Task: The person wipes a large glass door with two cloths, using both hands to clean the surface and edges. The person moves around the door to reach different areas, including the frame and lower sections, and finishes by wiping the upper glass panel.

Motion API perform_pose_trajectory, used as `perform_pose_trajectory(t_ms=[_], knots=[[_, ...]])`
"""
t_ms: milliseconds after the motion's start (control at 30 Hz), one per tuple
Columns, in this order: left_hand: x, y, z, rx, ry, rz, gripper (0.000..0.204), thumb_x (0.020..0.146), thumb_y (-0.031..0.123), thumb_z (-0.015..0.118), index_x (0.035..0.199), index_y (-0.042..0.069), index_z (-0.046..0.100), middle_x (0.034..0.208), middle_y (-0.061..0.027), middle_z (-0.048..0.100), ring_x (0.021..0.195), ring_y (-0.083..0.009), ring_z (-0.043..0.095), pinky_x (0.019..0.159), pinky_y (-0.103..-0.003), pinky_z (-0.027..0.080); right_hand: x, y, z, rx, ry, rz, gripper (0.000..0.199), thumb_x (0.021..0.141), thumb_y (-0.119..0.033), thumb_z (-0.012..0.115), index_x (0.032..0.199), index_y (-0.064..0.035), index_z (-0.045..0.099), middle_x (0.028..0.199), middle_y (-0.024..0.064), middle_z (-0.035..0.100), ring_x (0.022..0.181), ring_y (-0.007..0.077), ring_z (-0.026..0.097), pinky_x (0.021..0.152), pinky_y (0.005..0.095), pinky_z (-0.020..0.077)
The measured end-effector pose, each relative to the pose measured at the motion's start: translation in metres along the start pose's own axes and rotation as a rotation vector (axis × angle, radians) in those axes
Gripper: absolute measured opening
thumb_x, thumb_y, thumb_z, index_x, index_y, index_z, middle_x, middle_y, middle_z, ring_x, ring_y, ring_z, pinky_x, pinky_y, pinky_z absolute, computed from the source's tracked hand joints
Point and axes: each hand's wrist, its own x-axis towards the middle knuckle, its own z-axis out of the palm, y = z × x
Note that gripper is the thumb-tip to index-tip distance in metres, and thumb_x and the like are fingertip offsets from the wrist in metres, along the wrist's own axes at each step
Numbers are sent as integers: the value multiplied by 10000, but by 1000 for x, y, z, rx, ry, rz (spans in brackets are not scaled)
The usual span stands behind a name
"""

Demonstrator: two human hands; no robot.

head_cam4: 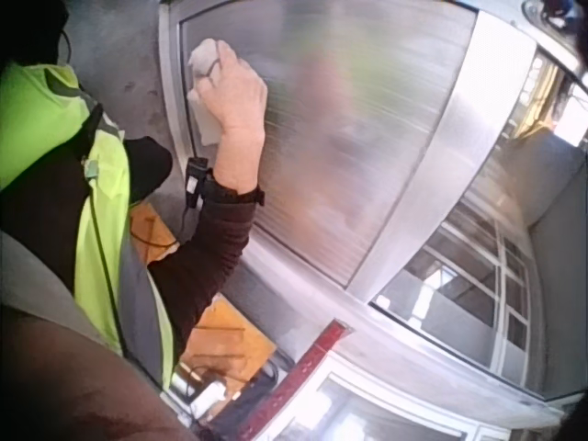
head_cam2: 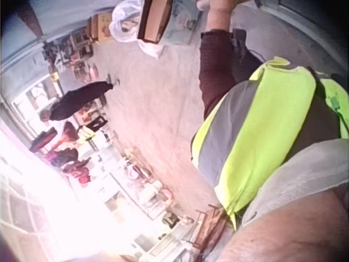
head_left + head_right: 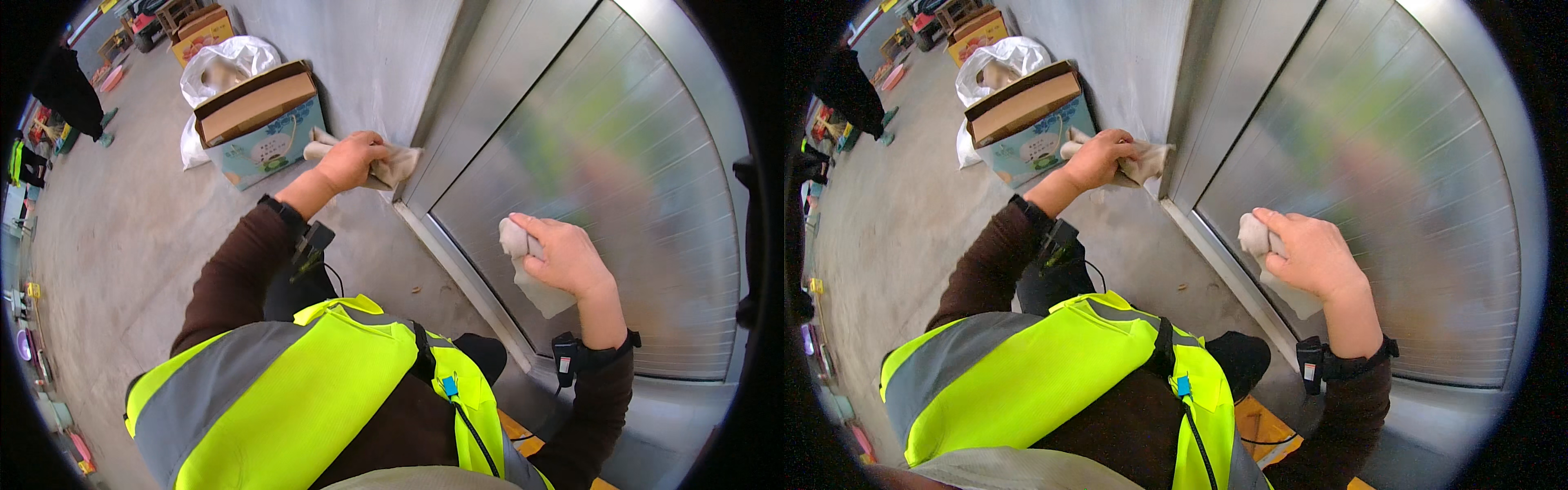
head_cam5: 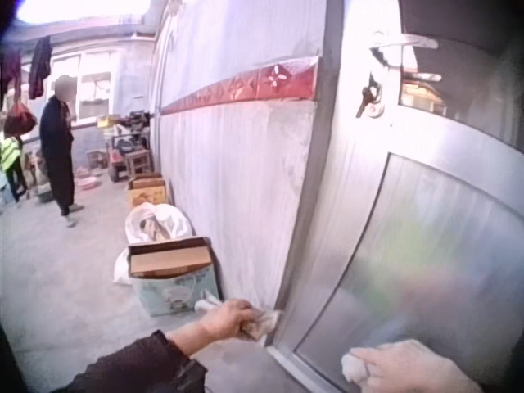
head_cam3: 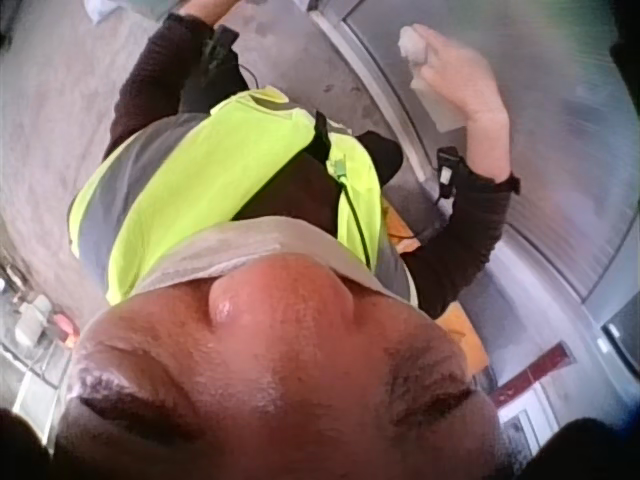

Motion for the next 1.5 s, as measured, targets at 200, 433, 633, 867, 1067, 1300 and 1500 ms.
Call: perform_pose_trajectory(t_ms=[200,433,633,867,1067,1300,1500], knots=[[8,33,-7,79,-90,295,204,726,93,629,888,198,694,1054,-65,595,1096,-305,557,898,-362,492,5,2,4,25,12,44,601,710,-161,629,1303,-138,533,985,140,601,806,337,602,752,389,506],[36,117,-12,-265,1,618,268,779,15,596,1042,63,577,1166,-130,579,1184,-349,527,954,-401,484,24,-20,36,218,28,-85,984,678,-200,683,1516,-205,167,1293,212,518,1050,414,588,920,440,488],[34,129,-15,-413,106,402,491,680,-11,691,1143,66,546,1120,-142,552,1133,-360,533,938,-382,469,28,-20,47,457,89,49,771,653,-171,700,1367,-117,413,1120,199,615,1013,378,615,889,409,501],[18,121,2,-1008,-301,-261,459,883,294,649,1244,40,521,1161,-117,592,1074,-219,564,893,-340,469,23,-20,47,386,278,27,464,649,-157,707,1067,-42,541,982,166,624,892,353,625,782,409,507],[17,133,6,-1771,-283,-473,584,940,438,567,1379,78,432,1294,-71,529,1204,-169,484,1036,-321,387,29,-21,47,372,471,215,477,661,-147,693,1096,-53,522,997,168,617,912,344,625,789,409,504],[21,147,23,-1828,-36,-339,630,897,256,676,1429,135,361,1328,-51,508,1238,-176,463,1038,-340,395,45,-38,43,470,323,136,671,668,-152,666,1301,-46,472,1133,204,591,990,369,613,873,406,496],[30,96,-9,-1362,293,-493,486,846,95,699,1296,89,517,1174,-47,629,1041,-157,599,921,-339,496,15,-26,-32,-65,431,-62,709,620,-65,612,1322,-123,538,1139,168,589,987,356,616,841,427,519]])
